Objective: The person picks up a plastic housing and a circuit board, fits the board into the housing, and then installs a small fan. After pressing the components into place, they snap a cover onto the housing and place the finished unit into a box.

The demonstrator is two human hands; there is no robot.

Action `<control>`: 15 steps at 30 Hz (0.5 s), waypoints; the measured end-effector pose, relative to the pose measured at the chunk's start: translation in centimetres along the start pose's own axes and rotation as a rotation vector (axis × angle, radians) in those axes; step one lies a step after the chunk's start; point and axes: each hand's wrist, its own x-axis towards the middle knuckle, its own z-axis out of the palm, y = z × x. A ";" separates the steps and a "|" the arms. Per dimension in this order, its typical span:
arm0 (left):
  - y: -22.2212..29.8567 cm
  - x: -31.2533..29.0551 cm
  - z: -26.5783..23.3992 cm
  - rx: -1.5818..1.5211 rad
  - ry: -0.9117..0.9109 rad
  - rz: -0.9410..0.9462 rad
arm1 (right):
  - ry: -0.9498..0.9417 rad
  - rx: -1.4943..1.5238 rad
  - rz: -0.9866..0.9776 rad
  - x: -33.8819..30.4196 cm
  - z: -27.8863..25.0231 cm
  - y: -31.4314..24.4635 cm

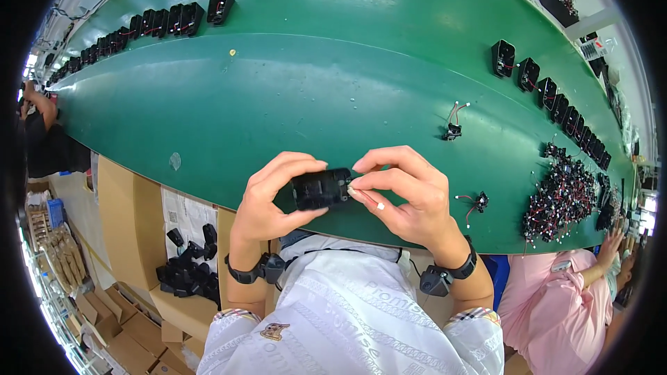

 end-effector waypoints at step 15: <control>0.4 -0.1 1.7 -0.272 0.042 0.013 | 0.027 -0.152 0.026 -1.3 0.9 -1.9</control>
